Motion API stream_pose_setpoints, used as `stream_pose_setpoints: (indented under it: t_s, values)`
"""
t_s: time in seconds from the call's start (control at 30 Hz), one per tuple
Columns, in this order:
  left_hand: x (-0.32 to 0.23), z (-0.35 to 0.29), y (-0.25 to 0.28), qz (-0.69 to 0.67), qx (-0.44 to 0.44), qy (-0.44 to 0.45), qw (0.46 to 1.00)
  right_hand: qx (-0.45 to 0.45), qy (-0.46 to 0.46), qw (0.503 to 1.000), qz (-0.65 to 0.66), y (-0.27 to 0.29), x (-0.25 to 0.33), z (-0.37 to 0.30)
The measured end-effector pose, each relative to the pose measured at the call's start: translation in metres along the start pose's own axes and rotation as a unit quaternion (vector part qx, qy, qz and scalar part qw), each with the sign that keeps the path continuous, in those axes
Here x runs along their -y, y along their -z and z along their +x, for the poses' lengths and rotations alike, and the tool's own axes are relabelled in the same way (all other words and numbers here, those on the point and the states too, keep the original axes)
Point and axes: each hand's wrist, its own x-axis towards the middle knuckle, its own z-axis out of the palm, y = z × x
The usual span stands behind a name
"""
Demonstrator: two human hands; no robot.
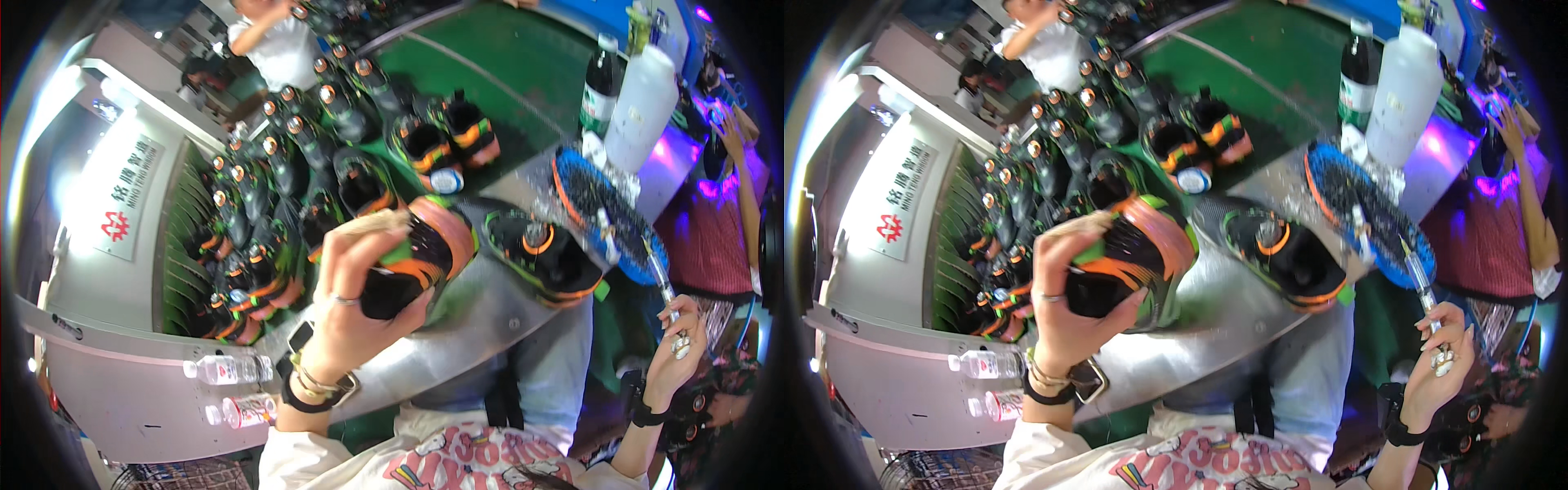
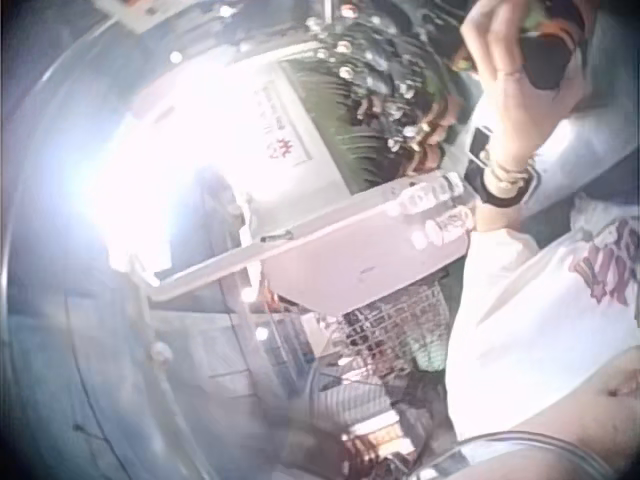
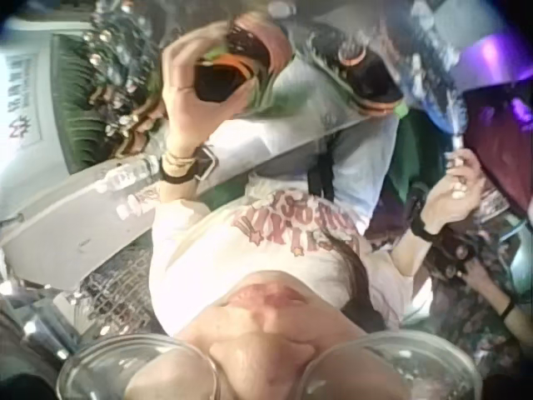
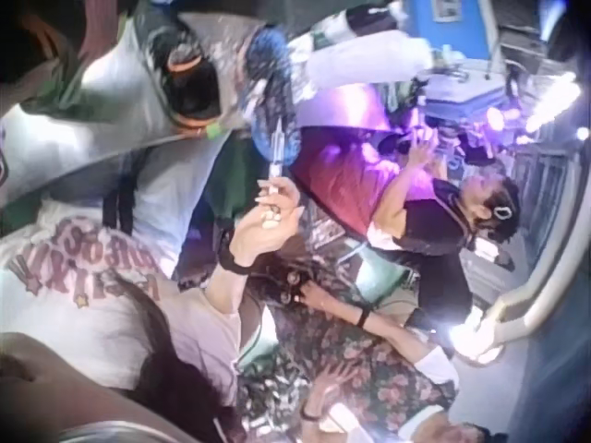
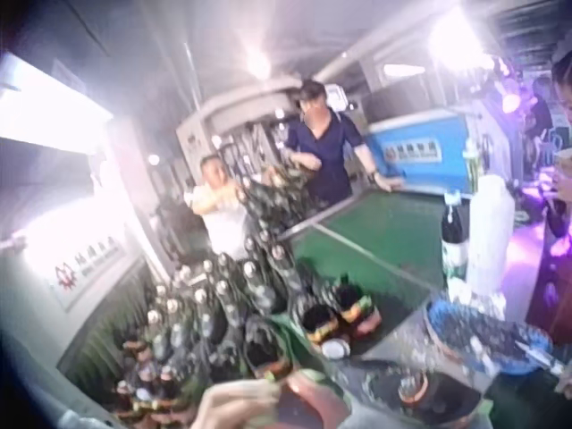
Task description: Applying adhesive using a syringe to bond shoe components at an assembly line.
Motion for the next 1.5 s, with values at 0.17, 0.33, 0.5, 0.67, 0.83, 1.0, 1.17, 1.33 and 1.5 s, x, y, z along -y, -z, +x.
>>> stream_pose_setpoints:
  t_s: [0.17, 0.33, 0.5, 0.67, 0.83, 1.0, 1.17, 1.33, 1.5]
  values:
    - [0.043, 0.017, 0.018, 0.064, 0.204, -0.031, 0.976, -0.027, 0.012, 0.999, 0.013, -0.014, -0.004, 0.004]
    - [0.056, 0.029, 0.018, 0.013, 0.375, -0.009, 0.927, -0.069, 0.052, 0.996, -0.029, -0.007, -0.003, 0.001]
    - [0.018, 0.011, -0.016, 0.301, 0.365, -0.113, 0.874, -0.075, 0.069, 0.990, -0.098, 0.012, -0.007, -0.004]
    - [-0.010, -0.023, -0.042, 0.522, 0.351, -0.251, 0.736, -0.071, 0.078, 0.989, -0.103, 0.013, -0.004, -0.012]
    - [-0.003, -0.037, -0.036, 0.413, 0.389, -0.320, 0.759, -0.054, 0.091, 0.988, -0.113, 0.012, -0.002, -0.015]
    - [-0.020, -0.028, -0.032, 0.168, 0.319, -0.283, 0.889, -0.067, 0.062, 0.994, -0.068, 0.009, -0.003, -0.015]
    - [-0.038, 0.060, -0.069, 0.118, 0.208, -0.311, 0.920, -0.051, 0.066, 0.992, -0.092, 0.016, -0.015, -0.014]
    - [-0.022, 0.103, -0.121, 0.140, 0.321, -0.352, 0.868, -0.064, 0.046, 0.994, -0.073, 0.012, -0.010, -0.017]
    - [-0.022, 0.114, -0.148, 0.029, 0.527, -0.293, 0.798, -0.077, 0.042, 0.993, -0.077, 0.023, -0.011, -0.023]
